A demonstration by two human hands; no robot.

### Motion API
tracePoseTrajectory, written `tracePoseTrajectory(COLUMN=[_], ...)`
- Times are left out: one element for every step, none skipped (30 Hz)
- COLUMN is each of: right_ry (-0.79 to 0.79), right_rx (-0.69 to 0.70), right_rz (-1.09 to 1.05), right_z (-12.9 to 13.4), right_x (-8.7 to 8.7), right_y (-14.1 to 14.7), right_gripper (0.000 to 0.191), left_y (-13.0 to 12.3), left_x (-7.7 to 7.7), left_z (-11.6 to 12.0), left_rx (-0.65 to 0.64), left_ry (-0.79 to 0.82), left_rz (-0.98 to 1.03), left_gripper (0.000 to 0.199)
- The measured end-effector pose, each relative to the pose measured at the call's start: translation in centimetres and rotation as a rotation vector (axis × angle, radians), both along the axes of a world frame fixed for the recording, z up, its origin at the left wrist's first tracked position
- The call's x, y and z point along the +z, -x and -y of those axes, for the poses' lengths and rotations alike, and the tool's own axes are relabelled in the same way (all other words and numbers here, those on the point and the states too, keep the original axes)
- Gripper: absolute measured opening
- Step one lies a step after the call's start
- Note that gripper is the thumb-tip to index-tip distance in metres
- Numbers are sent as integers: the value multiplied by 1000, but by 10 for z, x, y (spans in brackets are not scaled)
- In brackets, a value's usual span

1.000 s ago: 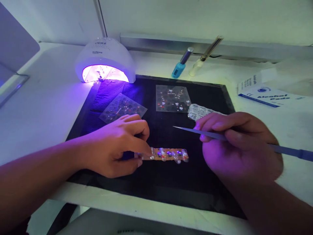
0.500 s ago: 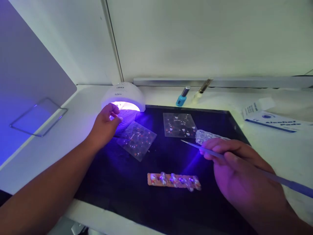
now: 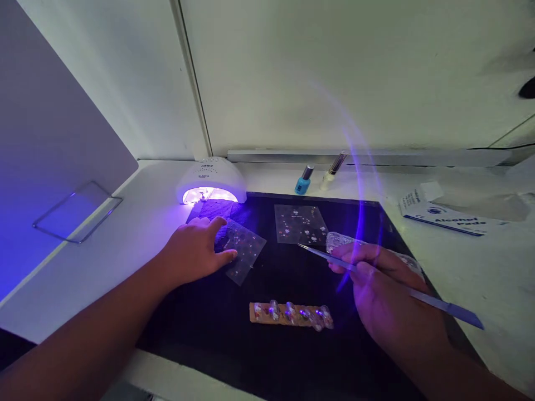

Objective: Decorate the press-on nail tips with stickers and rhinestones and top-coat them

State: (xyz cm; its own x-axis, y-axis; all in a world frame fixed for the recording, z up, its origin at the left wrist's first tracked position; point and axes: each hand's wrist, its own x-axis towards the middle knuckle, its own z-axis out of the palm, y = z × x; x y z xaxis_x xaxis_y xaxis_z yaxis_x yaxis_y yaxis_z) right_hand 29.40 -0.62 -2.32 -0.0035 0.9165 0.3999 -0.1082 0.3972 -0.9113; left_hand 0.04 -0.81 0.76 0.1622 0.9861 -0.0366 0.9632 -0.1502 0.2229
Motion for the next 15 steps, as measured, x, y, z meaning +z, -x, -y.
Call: tracePoseTrajectory(right_ry=[1, 0, -1, 3, 2, -2, 2, 8, 10, 10, 8, 5, -8, -21, -33], right_rx=[-1, -7, -15, -16, -20, -23, -19, -10, -7, -9, -11, -7, -7, -5, -1], right_rz=[16, 27, 31, 30, 16, -1, -12, -15, -18, -23, -27, -31, -39, -42, -41], right_z=[0, 0, 1, 1, 2, 3, 4, 4, 5, 6, 7, 8, 8, 10, 11], right_x=[0, 0, 1, 1, 1, 1, 1, 1, 2, 2, 3, 4, 6, 8, 10], right_y=[0, 0, 0, -1, -1, -2, -2, -2, -2, -2, -2, -1, -1, 0, 0], right_gripper=[6, 5, 5, 5, 5, 4, 3, 2, 1, 1, 2, 2, 2, 3, 3], left_y=[-2, -4, -5, -5, -6, -6, -5, -4, -2, 0, 2, 5, 8, 11, 13], left_x=[-2, -4, -7, -10, -13, -15, -18, -19, -20, -21, -22, -22, -22, -22, -22], left_z=[1, 1, 1, 1, 0, 0, -1, -2, -2, -4, -5, -7, -9, -12, -14], left_rx=[-17, -29, -38, -47, -55, -61, -68, -76, -82, -89, -99, -112, -127, -144, -161], left_ry=[-1, -9, -21, -32, -42, -48, -54, -56, -55, -46, -29, -4, 27, 63, 100], left_rz=[-1, 0, 3, 11, 24, 45, 77, 119, 166, 215, 267, 323, 383, 455, 538], left_gripper=[65, 68, 70, 72, 73, 73, 73, 72, 69, 66, 62, 59, 56, 52, 48])
